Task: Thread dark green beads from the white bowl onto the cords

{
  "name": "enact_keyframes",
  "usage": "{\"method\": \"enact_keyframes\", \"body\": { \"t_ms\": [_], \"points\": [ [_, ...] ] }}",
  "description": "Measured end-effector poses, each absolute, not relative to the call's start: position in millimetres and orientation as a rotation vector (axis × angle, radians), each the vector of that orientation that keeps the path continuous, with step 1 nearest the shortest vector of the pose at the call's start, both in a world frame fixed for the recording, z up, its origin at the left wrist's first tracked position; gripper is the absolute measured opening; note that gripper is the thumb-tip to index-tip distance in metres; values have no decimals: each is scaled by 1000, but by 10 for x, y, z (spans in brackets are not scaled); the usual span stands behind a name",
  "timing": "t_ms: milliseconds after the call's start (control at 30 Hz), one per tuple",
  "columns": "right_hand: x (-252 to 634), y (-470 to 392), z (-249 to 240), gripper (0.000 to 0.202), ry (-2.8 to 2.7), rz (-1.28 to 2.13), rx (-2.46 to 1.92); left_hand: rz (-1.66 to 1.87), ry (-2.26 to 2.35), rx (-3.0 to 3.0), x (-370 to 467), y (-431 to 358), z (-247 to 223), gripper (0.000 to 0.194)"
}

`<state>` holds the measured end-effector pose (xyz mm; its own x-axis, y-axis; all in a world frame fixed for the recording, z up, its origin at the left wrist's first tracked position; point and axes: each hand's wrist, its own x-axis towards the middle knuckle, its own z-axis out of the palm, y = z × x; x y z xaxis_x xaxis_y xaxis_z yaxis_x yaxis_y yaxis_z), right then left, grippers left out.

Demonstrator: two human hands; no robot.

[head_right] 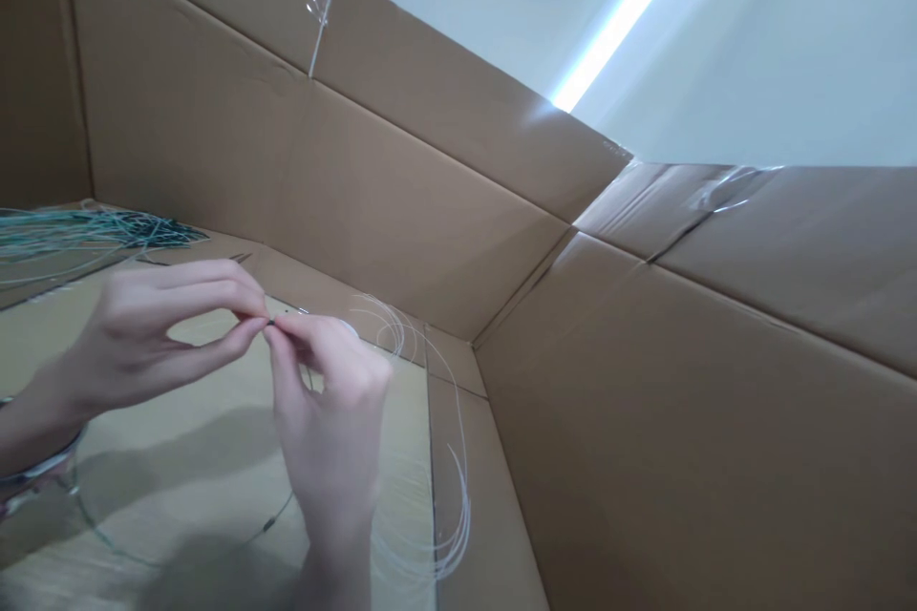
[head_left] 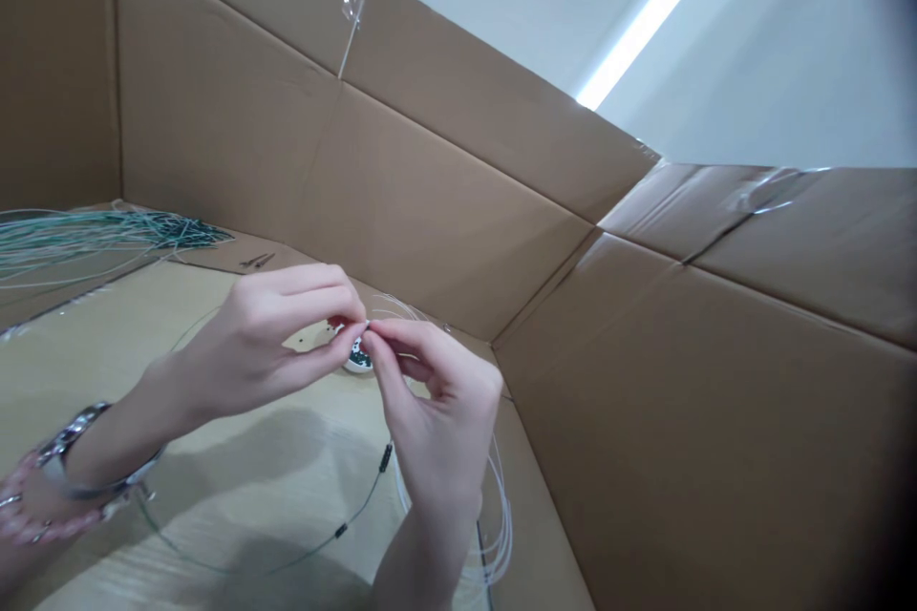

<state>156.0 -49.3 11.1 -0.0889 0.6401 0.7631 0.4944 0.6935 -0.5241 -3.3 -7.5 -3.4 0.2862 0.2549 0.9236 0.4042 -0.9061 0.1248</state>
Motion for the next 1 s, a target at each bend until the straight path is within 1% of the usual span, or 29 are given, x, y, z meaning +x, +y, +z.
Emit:
{"method": "enact_keyframes", "body": {
  "t_ms": [200, 467, 800, 900, 1000],
  "points": [
    [1545, -464, 106, 6, -1727, 225, -983, -1629, -597, -2389, -8, -49, -48, 10],
    [1537, -510, 109, 6, -1690, 355, -955, -1822, -635, -2397, -18, -48, -22, 13],
    [1566, -491, 84, 7, -1681, 321, -945, -1906, -707, -2610, -40, -7, -37, 8],
    [1561, -483, 82, 7, -1675, 337, -955, -1889, -714, -2624, -57, 8, -35, 7],
    [1553, -467, 95, 7, -1672, 389, -951, -1791, -665, -2593, -57, 3, -36, 9]
  ]
}}
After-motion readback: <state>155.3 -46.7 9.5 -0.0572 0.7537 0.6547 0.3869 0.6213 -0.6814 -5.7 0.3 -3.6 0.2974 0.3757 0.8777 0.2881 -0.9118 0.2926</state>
